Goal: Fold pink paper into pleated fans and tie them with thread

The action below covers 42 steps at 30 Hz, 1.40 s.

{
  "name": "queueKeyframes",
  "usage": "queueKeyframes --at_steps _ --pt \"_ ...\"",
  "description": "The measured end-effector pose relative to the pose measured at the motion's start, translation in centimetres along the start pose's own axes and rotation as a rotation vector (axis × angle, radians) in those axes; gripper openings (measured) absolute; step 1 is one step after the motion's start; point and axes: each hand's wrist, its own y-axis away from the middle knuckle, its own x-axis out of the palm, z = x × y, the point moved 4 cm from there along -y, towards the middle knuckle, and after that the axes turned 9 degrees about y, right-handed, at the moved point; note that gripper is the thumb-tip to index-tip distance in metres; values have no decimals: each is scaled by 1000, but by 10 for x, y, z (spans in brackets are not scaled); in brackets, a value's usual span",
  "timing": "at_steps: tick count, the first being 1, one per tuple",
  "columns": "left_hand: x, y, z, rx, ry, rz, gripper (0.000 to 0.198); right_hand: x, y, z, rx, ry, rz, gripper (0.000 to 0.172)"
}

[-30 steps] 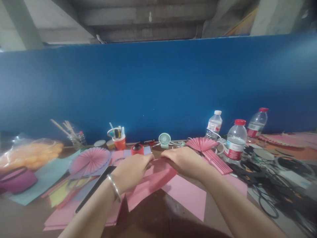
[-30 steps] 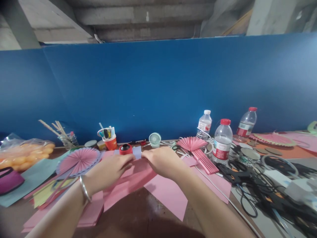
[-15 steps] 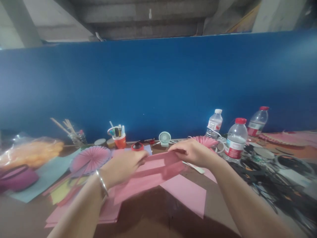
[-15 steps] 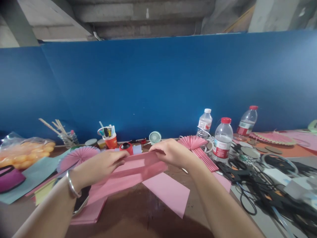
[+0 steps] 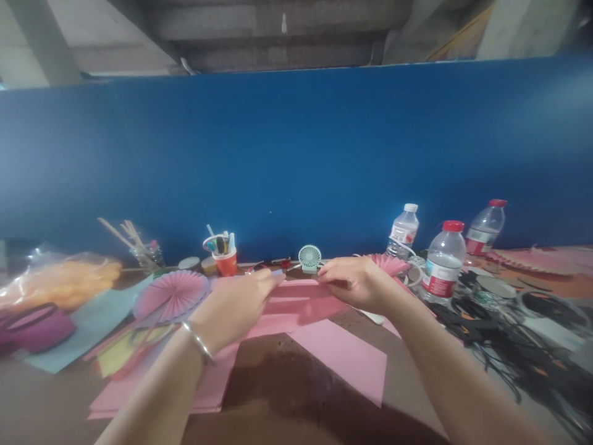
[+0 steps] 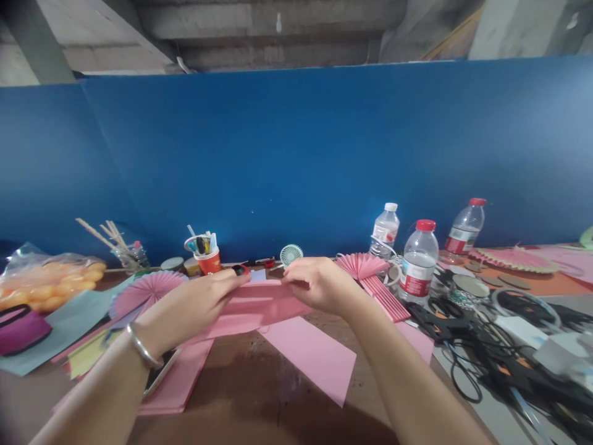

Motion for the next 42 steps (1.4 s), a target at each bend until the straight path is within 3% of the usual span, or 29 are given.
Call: queueKeyframes --at_steps 6,10,15,20,25,28,31,36,39,42 --pt "-6 -5 -13 -36 -158 -76 46 -6 -4 13 196 206 180 24" --pt "-7 -9 -25 -19 -106 -163 27 -2 -4 19 324 281 219 29" --pt "-2 -12 -35 -11 -13 -200 20 12 -10 35 238 287 180 24" --pt "-5 -12 -40 39 68 -236 19 20 -11 34 217 355 165 20" --pt "-10 -10 -22 -5 -17 -250 23 16 -8 13 214 389 207 13" --pt "-18 -8 -7 -27 -35 -248 30 6 -6 -4 242 298 127 17" --pt "-26 -6 4 -46 -1 -209 35 -4 -4 -16 313 174 65 22" --pt "-38 3 31 -138 83 -234 33 -16 5 -32 454 103 103 24" --pt "-46 12 49 -184 86 -276 30 -22 10 -40 520 93 85 25" --pt "-56 18 54 -284 51 -395 30 -22 11 -40 579 75 94 26"
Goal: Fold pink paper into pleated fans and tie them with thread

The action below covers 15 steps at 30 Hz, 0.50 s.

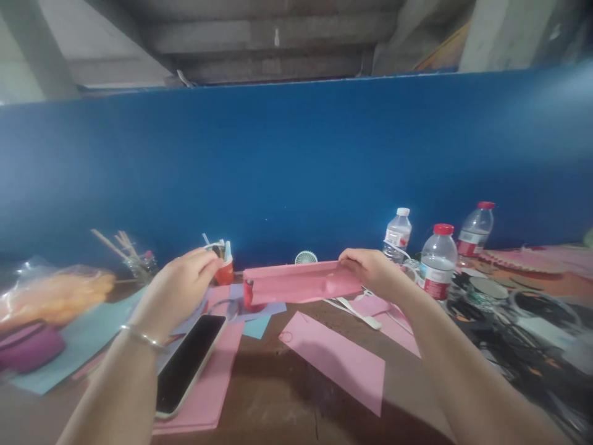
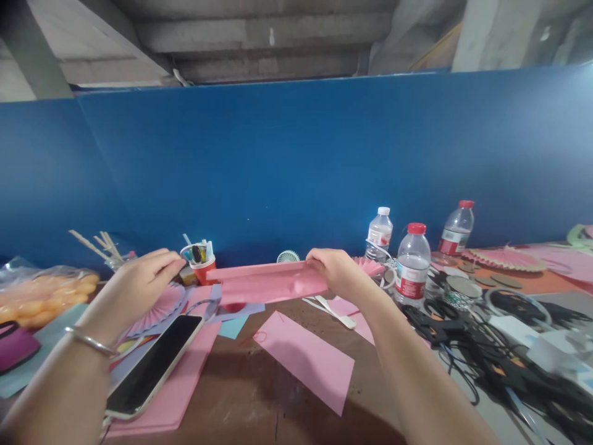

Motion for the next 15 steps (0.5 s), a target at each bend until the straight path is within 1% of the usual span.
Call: queueKeyframes --at_steps 2,4,6,8,9,11,13,15 --pt "-1 3 -12 3 -5 -86 29 4 1 8 -11 -8 18 26" --pt "8 6 -35 104 11 -109 24 9 3 18 -55 -18 32 26" --pt "29 11 -58 235 -33 -10 24 14 4 27 -109 -34 47 27" --pt "50 15 -72 297 -112 71 33 18 5 32 -164 -65 58 28" --pt "59 17 -75 307 -148 103 36 19 5 32 -187 -86 57 28" --pt "73 18 -75 300 -195 163 31 21 5 31 -216 -118 55 28" --pt "79 17 -70 264 -188 215 25 22 5 28 -221 -99 53 29" --pt "80 16 -68 236 -157 257 24 23 4 28 -241 2 42 29"
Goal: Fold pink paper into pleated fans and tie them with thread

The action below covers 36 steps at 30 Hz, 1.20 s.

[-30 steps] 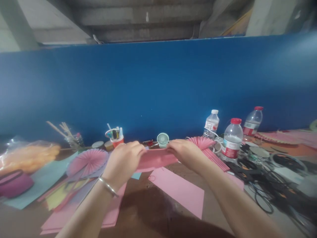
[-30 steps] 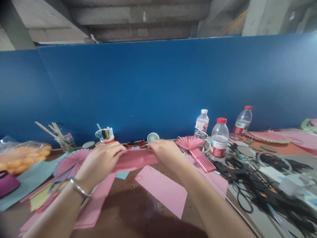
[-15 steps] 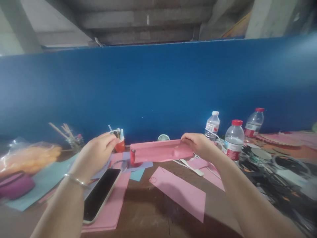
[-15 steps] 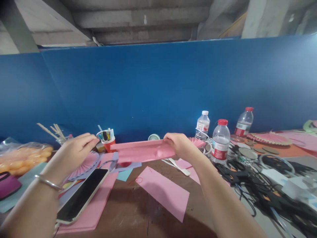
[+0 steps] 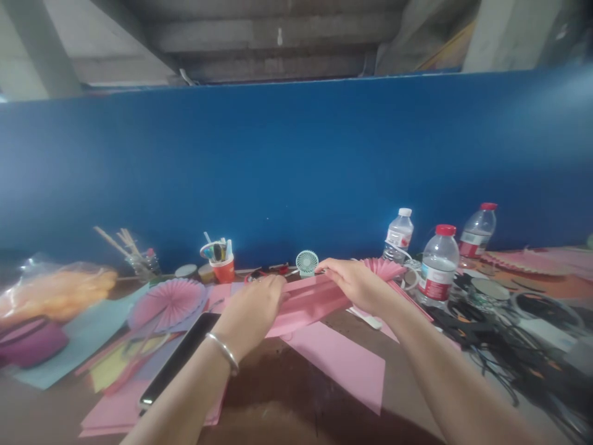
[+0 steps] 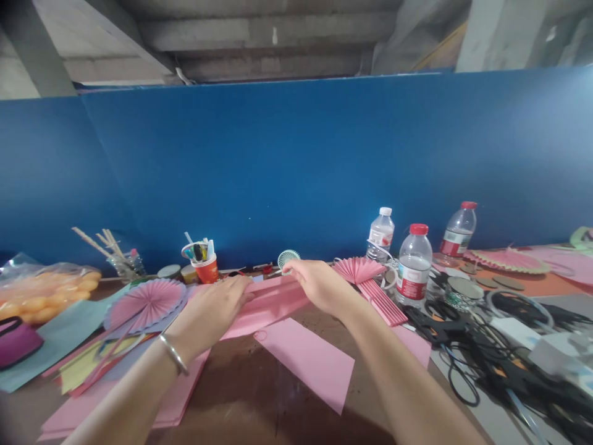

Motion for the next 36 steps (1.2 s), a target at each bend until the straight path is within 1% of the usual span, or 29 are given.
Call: queueKeyframes --at_steps 2,4,7,10,14,18,19,23,26,30,36 --pt "-2 -1 -1 2 5 14 25 0 -1 4 -43 176 -9 27" --pt "-3 -1 -4 25 -36 1 25 0 0 12 -98 350 -21 22" --pt "2 -2 -9 68 -111 -7 23 1 3 24 -163 467 3 16" --pt "12 -2 -9 73 -143 7 22 7 7 31 -190 492 26 16" --pt "20 -3 -9 61 -132 33 21 23 6 36 -193 507 -5 24" --pt "18 -4 -11 64 -186 25 25 34 2 37 -188 527 2 17" --pt "16 -4 -11 65 -197 21 26 35 1 36 -180 523 13 17" --pt "11 -4 -8 94 -178 41 23 33 -1 28 -124 525 103 29" --pt "9 -4 -5 131 -133 80 21 32 -2 23 -122 562 161 30" --pt "11 -3 -3 147 -127 128 27 32 -2 24 -142 590 197 31" --pt "15 -1 -2 152 -101 201 32 32 -3 25 -176 553 218 31"
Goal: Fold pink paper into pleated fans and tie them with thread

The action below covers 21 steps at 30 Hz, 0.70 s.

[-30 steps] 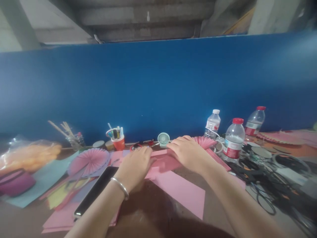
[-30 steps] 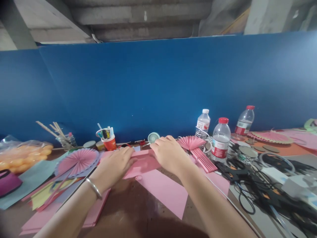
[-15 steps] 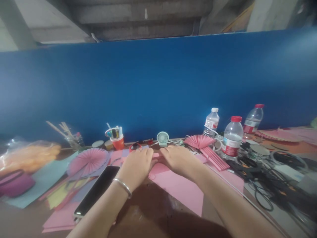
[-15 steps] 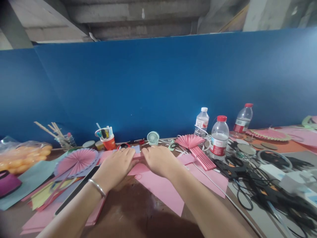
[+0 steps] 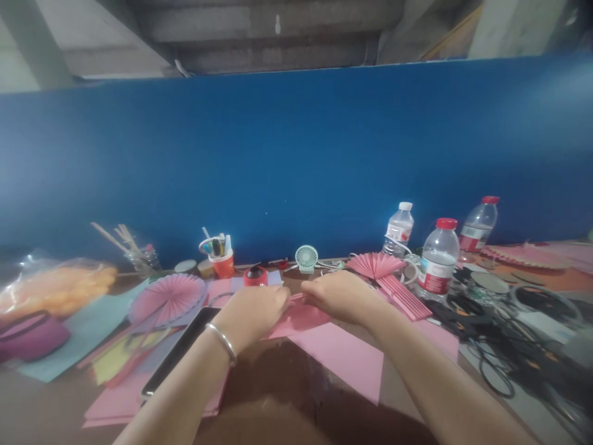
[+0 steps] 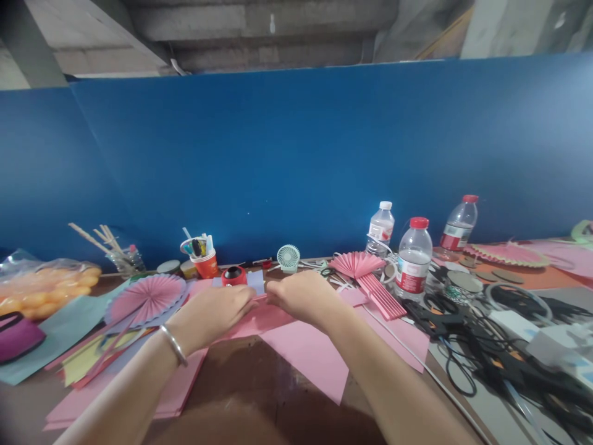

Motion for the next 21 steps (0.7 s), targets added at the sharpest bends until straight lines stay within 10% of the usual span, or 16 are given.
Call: queueKeyframes --at_steps 13,21 --pt "-4 0 -1 -11 68 28 30 -4 0 9 -63 -72 -51 15" --pt "-19 17 41 -78 34 50 27 2 5 -31 42 -56 0 22"
